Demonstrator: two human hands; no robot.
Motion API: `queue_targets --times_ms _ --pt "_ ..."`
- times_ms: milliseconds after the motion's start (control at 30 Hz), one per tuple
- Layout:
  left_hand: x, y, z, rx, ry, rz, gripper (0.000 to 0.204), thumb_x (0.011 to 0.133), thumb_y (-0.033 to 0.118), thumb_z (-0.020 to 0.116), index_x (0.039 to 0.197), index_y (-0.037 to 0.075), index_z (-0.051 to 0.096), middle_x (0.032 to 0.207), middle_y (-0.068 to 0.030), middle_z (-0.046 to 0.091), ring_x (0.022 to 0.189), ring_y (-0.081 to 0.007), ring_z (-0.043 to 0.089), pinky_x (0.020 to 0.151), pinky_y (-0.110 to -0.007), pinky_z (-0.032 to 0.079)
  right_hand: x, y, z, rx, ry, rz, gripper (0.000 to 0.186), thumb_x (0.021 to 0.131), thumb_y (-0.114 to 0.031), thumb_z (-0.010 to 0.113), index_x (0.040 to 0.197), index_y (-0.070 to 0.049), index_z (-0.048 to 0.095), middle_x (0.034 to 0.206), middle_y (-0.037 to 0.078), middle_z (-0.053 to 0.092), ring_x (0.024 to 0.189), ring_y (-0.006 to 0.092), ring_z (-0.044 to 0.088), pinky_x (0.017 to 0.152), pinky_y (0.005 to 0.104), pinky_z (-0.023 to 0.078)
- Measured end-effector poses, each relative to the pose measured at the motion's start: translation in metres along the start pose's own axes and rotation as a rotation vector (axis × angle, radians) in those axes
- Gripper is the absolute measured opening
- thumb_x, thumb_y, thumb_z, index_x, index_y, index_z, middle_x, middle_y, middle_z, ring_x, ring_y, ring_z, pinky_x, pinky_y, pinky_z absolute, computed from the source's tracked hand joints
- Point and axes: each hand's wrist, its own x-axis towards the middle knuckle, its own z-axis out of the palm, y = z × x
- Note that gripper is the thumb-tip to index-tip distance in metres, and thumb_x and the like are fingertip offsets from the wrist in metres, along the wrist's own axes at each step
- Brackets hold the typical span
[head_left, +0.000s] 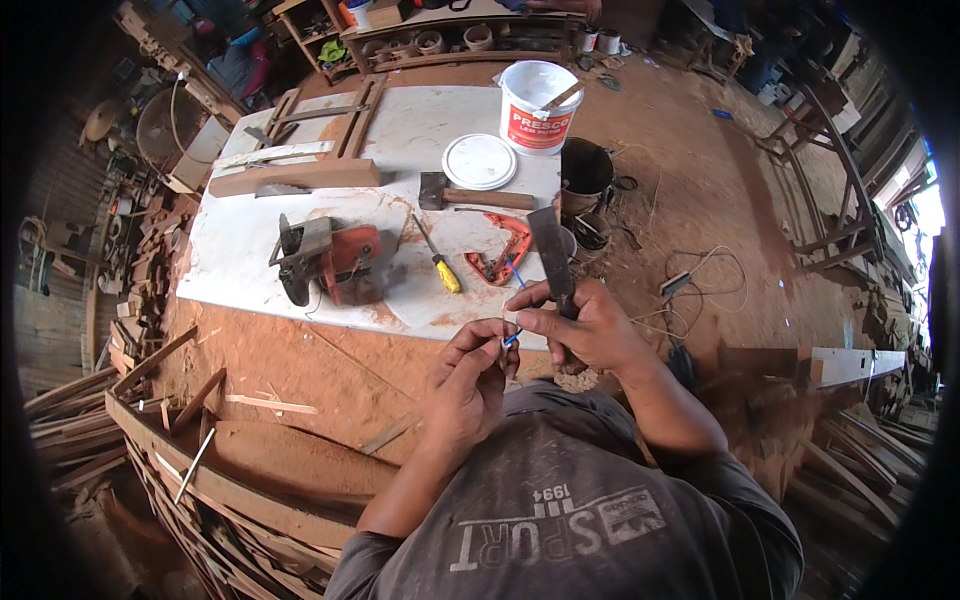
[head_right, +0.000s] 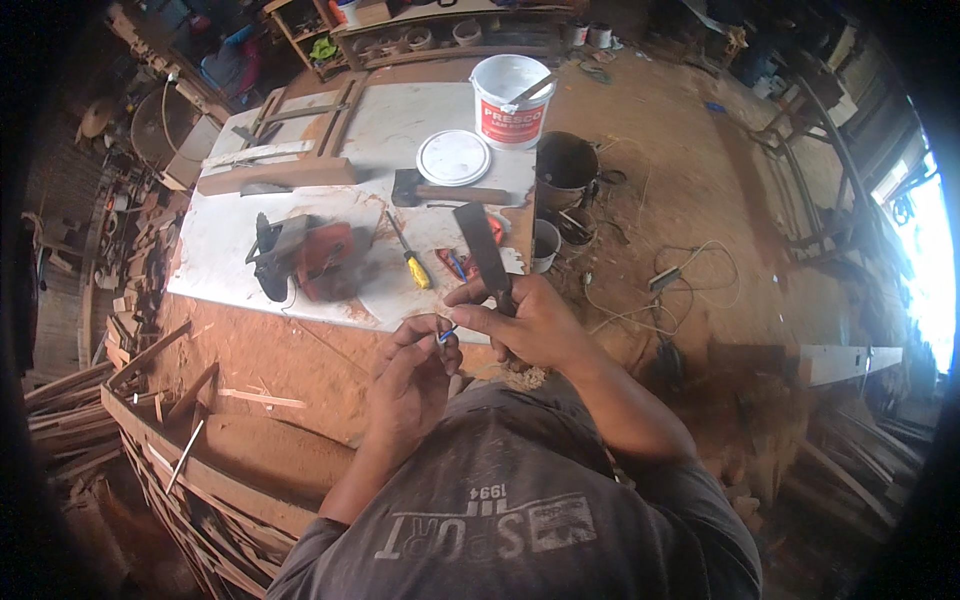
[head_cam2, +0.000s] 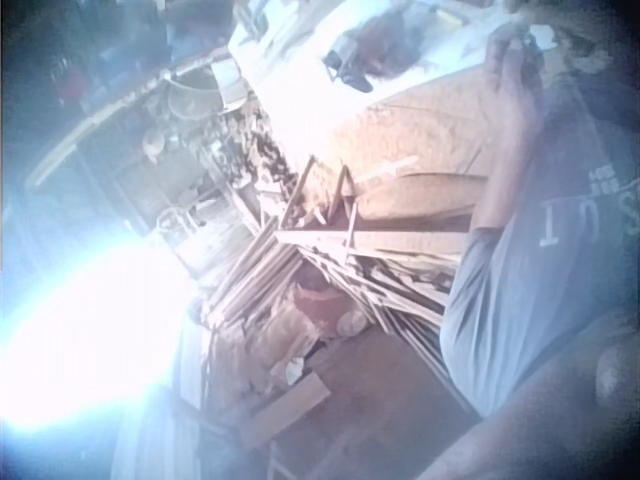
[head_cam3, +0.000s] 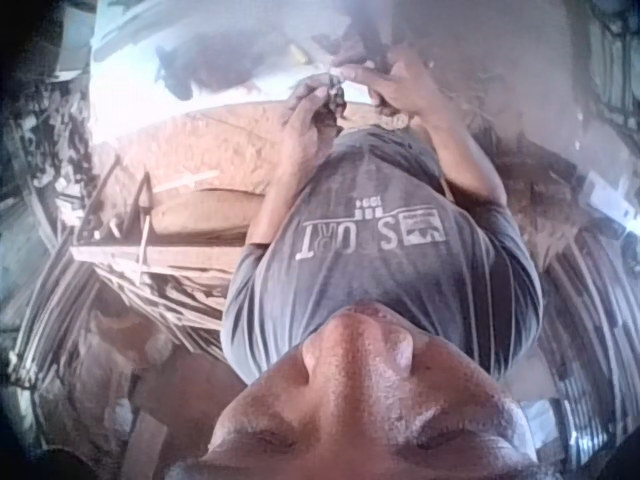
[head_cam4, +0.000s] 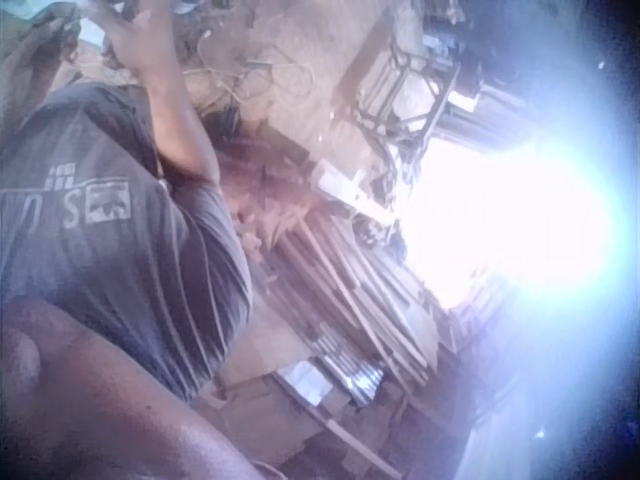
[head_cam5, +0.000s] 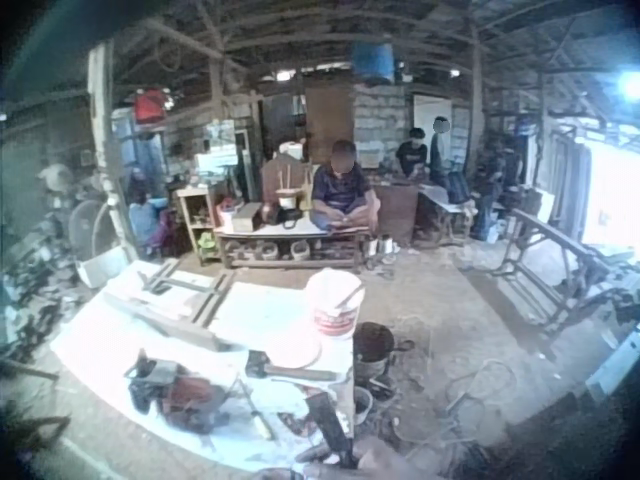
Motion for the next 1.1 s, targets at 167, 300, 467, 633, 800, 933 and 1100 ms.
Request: queue_targets --times_ms 167,300,467,633,800,933,1100 --pt "-0.001 -0.002 0.001 0.001 -0.011 0.005 0.021 0.100 0.006 0.053 0.119 -0.003 0.060 0.105 -0.0058 0.064 0.089 -0.0137 0.057 0.079 -0.029 0.044 0.002 0.012 0.003 0.129 0.070 -0.061 0.023 0.092 -0.016 0.077 0.107 -0.001 0.071 0.072 0.000 0.066 0.050 0.0044 0.055 0.045 0.0210 0.043" --pt "0.001 -0.003 -0.004 -0.035 -0.019 -0.033 0.022 0.100 0.004 0.053 0.120 -0.002 0.060 0.109 -0.0060 0.064 0.089 -0.0139 0.057 0.079 -0.029 0.044 0.001 0.016 0.005 0.195 0.111 -0.113 0.021 0.092 -0.013 0.076 0.108 0.000 0.070 0.071 0.001 0.066 0.051 0.0048 0.055 0.046 0.0204 0.043" --pt "0.005 -0.004 -0.004 -0.044 -0.043 -0.034 0.020 0.100 0.002 0.055 0.119 -0.001 0.060 0.110 -0.0059 0.064 0.091 -0.0137 0.057 0.079 -0.028 0.045 -0.001 0.016 0.005 0.200 0.178 -0.140 0.022 0.093 -0.011 0.074 0.110 0.001 0.067 0.074 0.001 0.064 0.048 0.0055 0.053 0.046 0.0208 0.043" --pt "0.007 -0.012 -0.005 0.038 -0.007 -0.027 0.019 0.101 0.008 0.060 0.118 0.001 0.061 0.106 -0.0040 0.065 0.091 -0.0123 0.058 0.080 -0.027 0.046 0.002 0.012 0.006 0.193 0.217 -0.133 0.026 0.092 -0.012 0.076 0.111 0.001 0.066 0.073 0.000 0.062 0.050 0.0041 0.053 0.046 0.0196 0.041" --pt "0.015 -0.021 -0.017 0.201 0.002 0.010 0.015 0.102 0.014 0.063 0.112 0.004 0.062 0.095 -0.0022 0.063 0.086 -0.0132 0.058 0.079 -0.028 0.045 0.002 0.010 0.008 0.122 0.230 -0.149 0.045 0.091 -0.010 0.077 0.130 0.002 0.058 0.075 0.001 0.064 0.052 0.0040 0.053 0.047 0.0192 0.040" --pt "0.018 -0.023 -0.021 0.102 0.105 0.058 0.011 0.103 0.014 0.062 0.108 0.004 0.061 0.096 -0.0019 0.063 0.085 -0.0118 0.059 0.082 -0.028 0.049 -0.001 0.016 0.015 0.091 0.249 -0.210 0.050 0.091 -0.012 0.077 0.134 0.002 0.057 0.078 0.001 0.068 0.052 0.0034 0.052 0.046 0.0203 0.040" --pt "0.020 -0.024 -0.022 -0.073 0.160 0.151 0.008 0.104 0.014 0.060 0.107 0.007 0.060 0.099 -0.0027 0.061 0.089 -0.0144 0.060 0.092 -0.035 0.052 -0.005 0.020 0.025 0.102 0.185 -0.250 0.039 0.093 -0.012 0.075 0.126 0.003 0.063 0.081 0.003 0.071 0.054 0.0032 0.052 0.045 0.0201 0.041"
